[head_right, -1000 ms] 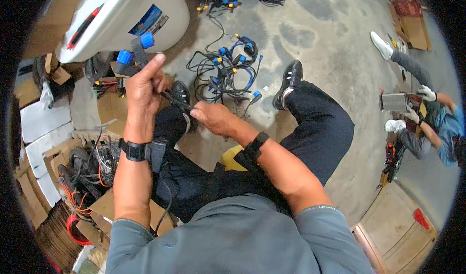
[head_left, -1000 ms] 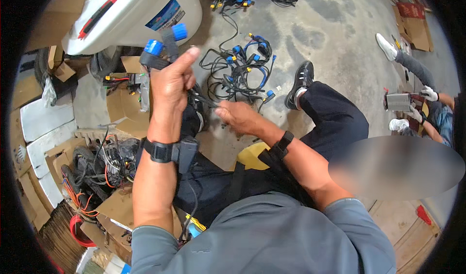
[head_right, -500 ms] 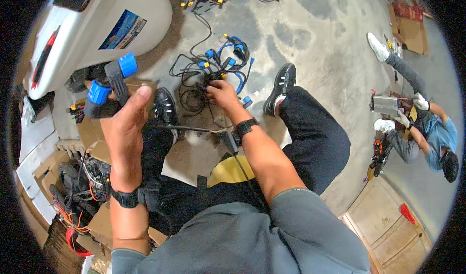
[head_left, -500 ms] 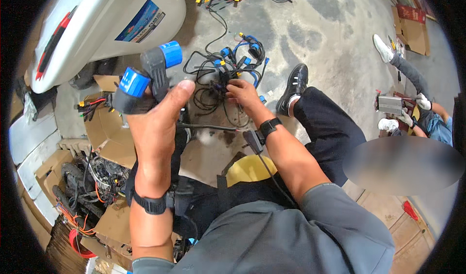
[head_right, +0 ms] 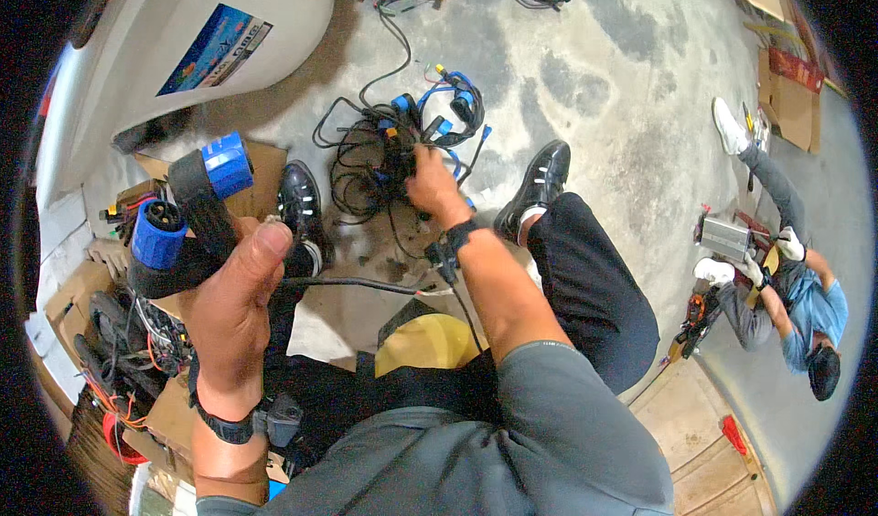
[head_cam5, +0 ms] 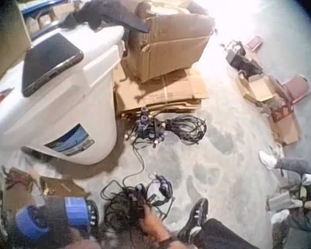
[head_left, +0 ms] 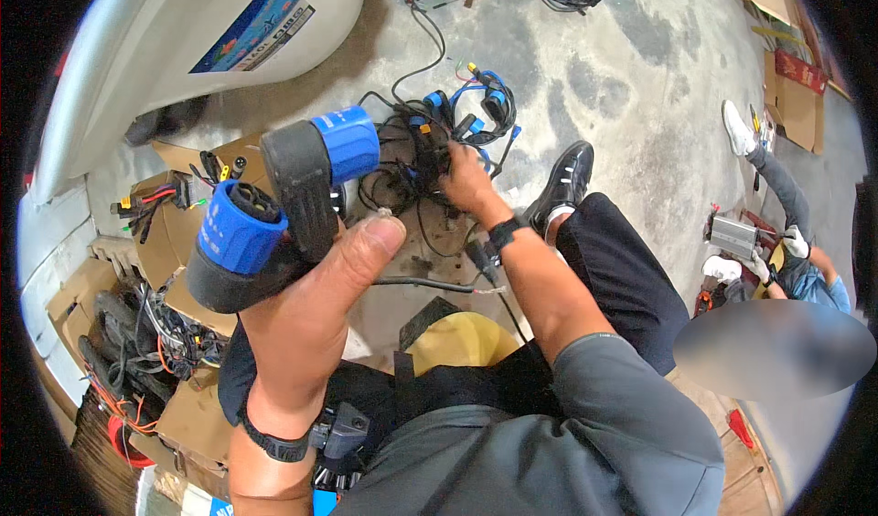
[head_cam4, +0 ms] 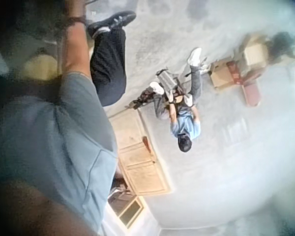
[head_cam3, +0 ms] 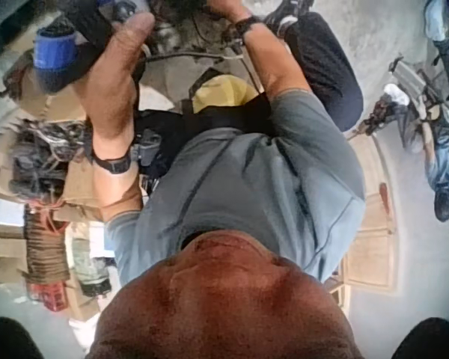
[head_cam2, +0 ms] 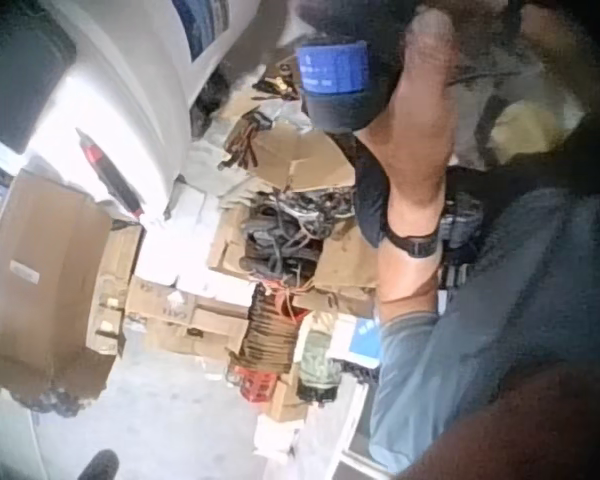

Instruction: The recorder is assembling or repairing electrical wiring by connecting various components and wires.

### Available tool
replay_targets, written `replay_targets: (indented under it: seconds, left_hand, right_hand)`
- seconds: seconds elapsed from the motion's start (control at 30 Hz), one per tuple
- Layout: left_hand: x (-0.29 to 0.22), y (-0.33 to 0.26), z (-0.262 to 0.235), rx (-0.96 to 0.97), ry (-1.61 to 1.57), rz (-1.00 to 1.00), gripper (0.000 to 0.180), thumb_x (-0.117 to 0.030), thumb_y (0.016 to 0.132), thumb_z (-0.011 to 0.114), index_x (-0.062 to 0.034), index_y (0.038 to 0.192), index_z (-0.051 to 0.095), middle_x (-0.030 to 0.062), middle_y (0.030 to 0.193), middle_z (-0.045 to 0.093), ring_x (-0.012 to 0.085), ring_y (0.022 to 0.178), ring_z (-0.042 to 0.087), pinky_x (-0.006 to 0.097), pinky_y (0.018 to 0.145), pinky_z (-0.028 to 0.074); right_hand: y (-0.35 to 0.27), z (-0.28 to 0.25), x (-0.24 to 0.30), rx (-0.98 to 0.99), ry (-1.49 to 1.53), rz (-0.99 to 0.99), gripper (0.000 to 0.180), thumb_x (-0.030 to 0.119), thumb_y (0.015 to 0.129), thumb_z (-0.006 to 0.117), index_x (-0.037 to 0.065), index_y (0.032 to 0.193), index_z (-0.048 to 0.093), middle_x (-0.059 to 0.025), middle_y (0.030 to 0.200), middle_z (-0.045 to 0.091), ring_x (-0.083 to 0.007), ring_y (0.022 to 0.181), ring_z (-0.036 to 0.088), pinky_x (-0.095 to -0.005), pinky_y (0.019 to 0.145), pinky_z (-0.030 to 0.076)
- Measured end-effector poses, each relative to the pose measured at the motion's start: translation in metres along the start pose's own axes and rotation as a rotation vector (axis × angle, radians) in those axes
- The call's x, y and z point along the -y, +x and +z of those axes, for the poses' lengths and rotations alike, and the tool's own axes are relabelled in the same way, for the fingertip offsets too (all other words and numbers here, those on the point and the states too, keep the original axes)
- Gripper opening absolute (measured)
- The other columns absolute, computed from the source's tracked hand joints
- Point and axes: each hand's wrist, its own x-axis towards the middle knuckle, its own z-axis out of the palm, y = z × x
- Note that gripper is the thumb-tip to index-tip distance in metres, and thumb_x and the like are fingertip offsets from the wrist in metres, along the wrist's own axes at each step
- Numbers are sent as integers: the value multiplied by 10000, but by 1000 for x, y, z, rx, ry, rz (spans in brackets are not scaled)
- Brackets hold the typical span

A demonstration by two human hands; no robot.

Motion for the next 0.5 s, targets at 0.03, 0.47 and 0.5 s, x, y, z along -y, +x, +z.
replay_targets:
  seconds: [0.03,0.47,0.5]
  left_hand:
    - [-1,1,4,18,-37,25,254,-88,796,776,-6,1018,684,25,923,684,104,825,615,272,769,496]
    - [-2,2,15,-27,-93,78,184,-135,798,760,-91,727,595,-70,647,472,37,539,395,202,483,260]
    - [-2,2,18,-24,-100,76,184,-135,798,760,-91,727,595,-70,647,472,37,539,395,202,483,260]
  right_hand:
    - [-11,15,-10,32,-36,-12,653,116,791,624,58,1374,338,-280,1227,469,-490,1035,554,-522,870,485]
    - [-7,18,-56,89,338,171,356,230,775,670,-19,1029,652,-219,965,671,-379,902,641,-423,802,507]
    - [6,12,-80,-78,460,245,377,217,770,673,-29,1053,638,-221,957,673,-364,883,646,-414,794,508]
